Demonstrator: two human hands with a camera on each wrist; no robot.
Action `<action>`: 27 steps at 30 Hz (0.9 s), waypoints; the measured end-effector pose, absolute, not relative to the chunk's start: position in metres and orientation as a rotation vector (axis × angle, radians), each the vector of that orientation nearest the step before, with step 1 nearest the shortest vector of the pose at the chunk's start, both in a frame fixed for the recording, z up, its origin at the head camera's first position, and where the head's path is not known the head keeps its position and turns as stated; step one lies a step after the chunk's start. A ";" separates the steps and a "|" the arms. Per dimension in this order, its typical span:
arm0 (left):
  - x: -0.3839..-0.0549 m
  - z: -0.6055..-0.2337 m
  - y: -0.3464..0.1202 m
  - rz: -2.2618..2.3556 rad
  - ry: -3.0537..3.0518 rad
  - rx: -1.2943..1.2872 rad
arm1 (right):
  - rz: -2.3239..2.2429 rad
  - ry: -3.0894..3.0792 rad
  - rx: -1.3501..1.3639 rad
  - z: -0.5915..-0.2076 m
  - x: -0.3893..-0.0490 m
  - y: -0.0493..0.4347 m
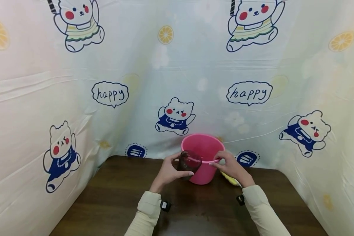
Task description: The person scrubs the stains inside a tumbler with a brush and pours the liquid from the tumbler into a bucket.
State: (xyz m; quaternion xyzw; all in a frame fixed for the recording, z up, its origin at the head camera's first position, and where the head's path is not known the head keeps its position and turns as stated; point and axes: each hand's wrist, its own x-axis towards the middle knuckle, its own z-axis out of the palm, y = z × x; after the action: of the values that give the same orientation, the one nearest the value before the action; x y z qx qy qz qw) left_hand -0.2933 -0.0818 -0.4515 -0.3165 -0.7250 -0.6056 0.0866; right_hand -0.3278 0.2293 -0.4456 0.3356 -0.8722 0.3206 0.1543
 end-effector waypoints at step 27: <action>-0.331 -0.376 -0.076 -1.234 -2.453 -0.705 | 1.045 -2.571 0.920 -0.444 -0.324 0.224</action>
State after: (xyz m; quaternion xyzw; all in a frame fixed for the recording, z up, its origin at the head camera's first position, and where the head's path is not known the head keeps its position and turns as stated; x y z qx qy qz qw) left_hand -0.3309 -0.0757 -0.3760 -0.2459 -0.8550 -0.4303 0.1528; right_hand -0.3243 0.2236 -0.4437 0.3127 -0.8742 0.3552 0.1086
